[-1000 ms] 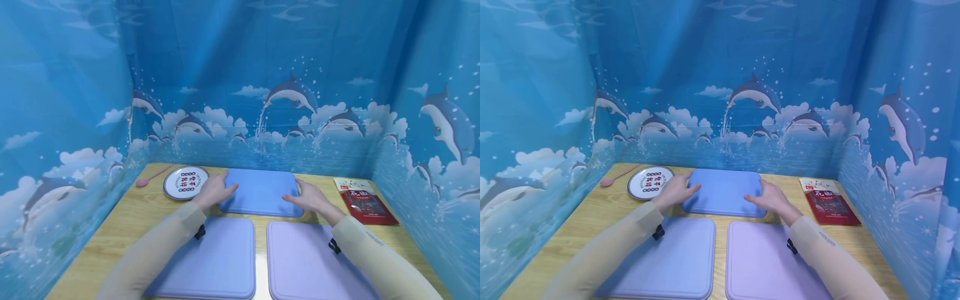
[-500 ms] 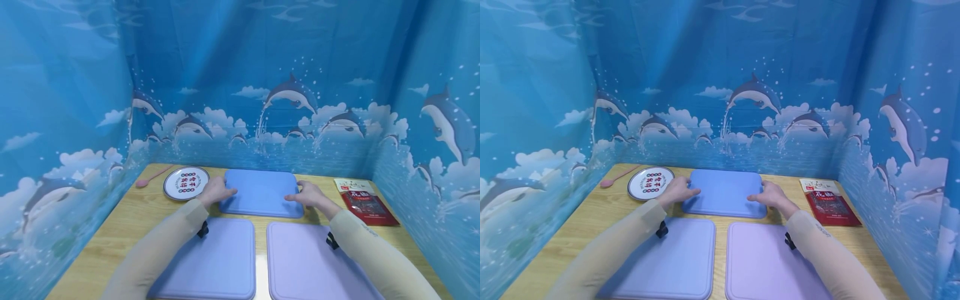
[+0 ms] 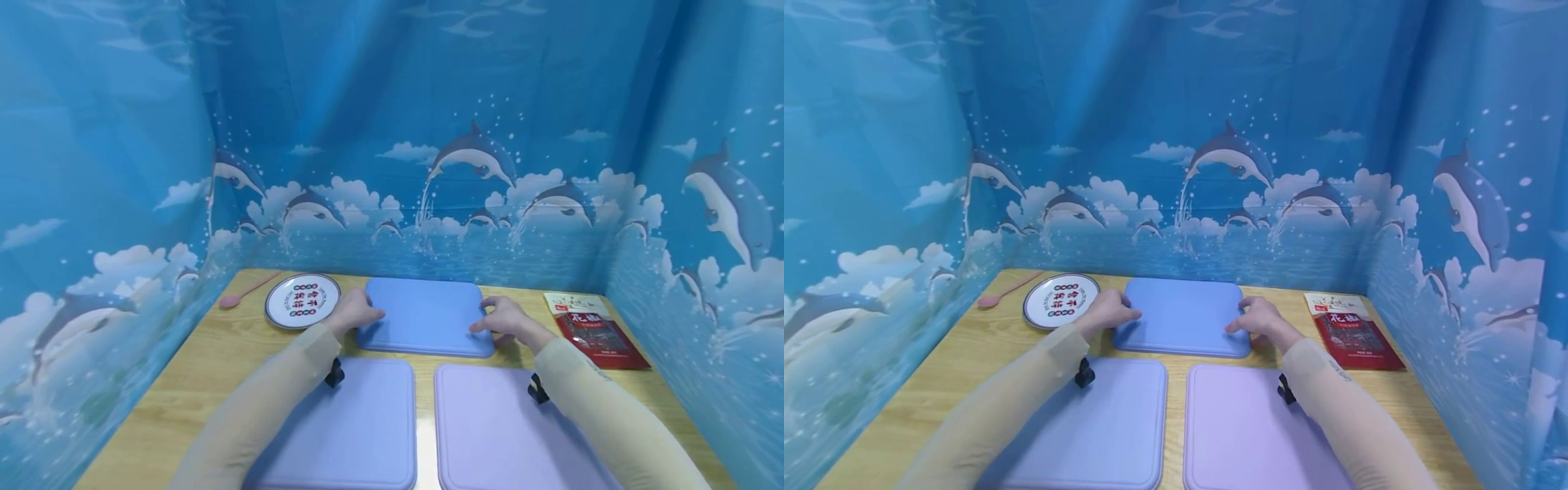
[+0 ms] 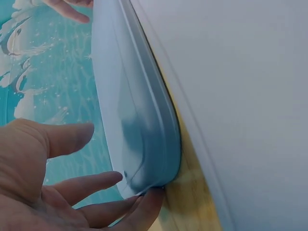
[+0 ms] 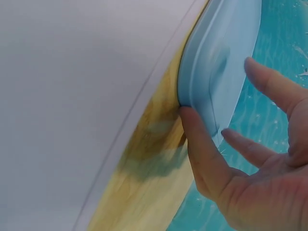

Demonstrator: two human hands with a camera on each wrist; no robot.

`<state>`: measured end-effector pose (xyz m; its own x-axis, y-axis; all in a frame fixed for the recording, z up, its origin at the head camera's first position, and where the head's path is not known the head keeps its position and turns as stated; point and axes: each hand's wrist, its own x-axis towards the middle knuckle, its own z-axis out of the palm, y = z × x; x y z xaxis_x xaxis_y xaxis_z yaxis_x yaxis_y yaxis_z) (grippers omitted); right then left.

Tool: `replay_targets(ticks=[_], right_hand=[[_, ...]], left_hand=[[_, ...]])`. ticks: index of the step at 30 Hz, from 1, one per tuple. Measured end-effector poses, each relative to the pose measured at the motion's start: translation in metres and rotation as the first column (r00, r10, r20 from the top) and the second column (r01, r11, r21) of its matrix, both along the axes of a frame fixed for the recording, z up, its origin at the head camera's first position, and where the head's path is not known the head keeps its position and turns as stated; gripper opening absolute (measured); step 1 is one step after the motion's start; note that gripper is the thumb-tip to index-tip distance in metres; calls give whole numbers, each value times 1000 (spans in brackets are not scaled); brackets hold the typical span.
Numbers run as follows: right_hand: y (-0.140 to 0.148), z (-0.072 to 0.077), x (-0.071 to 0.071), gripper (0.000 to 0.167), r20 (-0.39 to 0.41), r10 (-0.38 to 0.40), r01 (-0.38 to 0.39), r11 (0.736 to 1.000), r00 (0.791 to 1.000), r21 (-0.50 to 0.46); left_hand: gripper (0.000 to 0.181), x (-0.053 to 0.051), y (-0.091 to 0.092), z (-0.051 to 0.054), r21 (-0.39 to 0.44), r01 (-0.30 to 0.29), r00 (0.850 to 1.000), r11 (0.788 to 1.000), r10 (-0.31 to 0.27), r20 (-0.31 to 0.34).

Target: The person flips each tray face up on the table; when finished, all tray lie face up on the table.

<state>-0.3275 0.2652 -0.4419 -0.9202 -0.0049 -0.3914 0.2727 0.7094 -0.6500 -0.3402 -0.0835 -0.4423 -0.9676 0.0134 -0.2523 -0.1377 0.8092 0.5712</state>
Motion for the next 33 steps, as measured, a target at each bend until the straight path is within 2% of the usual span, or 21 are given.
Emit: replay_targets(ticks=[4,10,14,19,24,29,33], right_hand=[[1,-1,0,76,-24,12,-12,1000,1000,8],[-2,-4,2,66,-62,29,-25,998,998,57],[-3,-3,4,69,-67,21,-17,998,998,63],[-4,-3,3,74,-54,27,-25,998,998,50],[-3,-3,2,76,-48,34,-33,999,998,20],[-3,-1,4,77,-34,34,-34,999,999,-13],[-3,0,5,79,-26,36,-37,998,999,-59]], left_hand=[[51,-1,-4,0,92,-40,998,995,36,45],[55,-5,-12,-1,218,-116,988,969,90,125],[51,-10,-18,-2,263,-148,987,953,124,105],[48,-14,-24,1,347,-179,984,921,167,65],[47,-14,-27,15,439,-163,986,884,160,43],[43,-16,-29,33,486,-140,989,863,141,36],[43,-16,-32,46,505,-111,994,856,108,36]])
